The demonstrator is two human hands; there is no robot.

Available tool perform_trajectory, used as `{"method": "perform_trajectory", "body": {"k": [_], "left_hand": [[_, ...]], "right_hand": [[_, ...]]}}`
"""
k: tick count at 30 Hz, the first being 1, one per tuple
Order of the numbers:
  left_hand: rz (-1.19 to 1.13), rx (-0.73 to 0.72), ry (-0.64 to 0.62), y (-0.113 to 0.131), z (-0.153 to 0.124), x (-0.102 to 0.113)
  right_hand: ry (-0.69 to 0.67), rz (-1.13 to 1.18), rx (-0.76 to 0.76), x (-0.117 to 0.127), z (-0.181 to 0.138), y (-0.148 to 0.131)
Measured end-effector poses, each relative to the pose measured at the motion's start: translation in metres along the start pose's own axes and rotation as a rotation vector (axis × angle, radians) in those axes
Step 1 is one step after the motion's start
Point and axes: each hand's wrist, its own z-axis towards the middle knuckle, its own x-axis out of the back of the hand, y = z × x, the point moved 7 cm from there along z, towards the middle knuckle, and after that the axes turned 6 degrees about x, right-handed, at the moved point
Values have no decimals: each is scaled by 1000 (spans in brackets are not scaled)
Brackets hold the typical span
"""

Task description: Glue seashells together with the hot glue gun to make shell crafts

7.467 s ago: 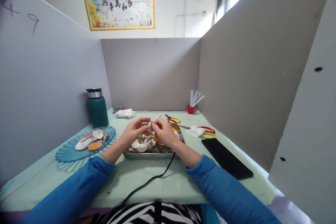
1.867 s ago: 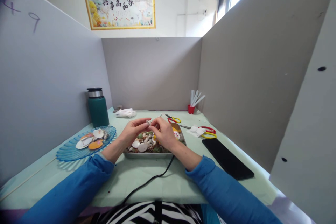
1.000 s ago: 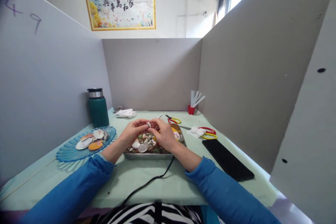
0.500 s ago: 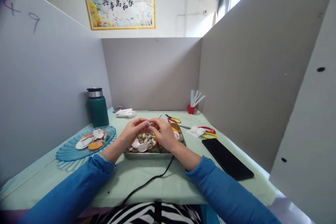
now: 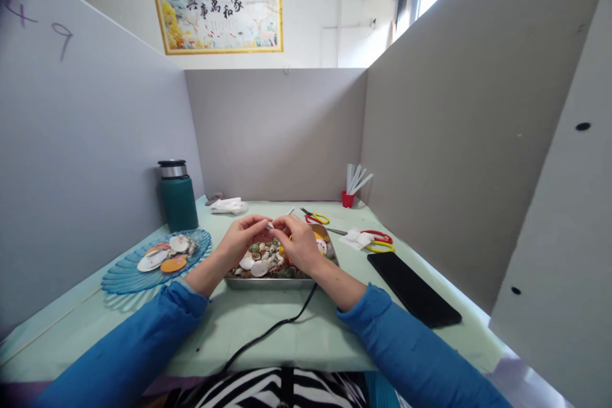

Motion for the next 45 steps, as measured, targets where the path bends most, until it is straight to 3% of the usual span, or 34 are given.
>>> {"method": "perform_trajectory", "body": {"k": [21, 28, 45], "left_hand": [[22, -15, -9, -1, 0, -2], [26, -66, -67, 1, 0, -5], [150, -137, 51, 14, -4, -4]], "right_hand": [[18, -11, -23, 2, -1, 2], [33, 14, -57, 2, -1, 7], [25, -41, -29, 4, 2, -1]]}}
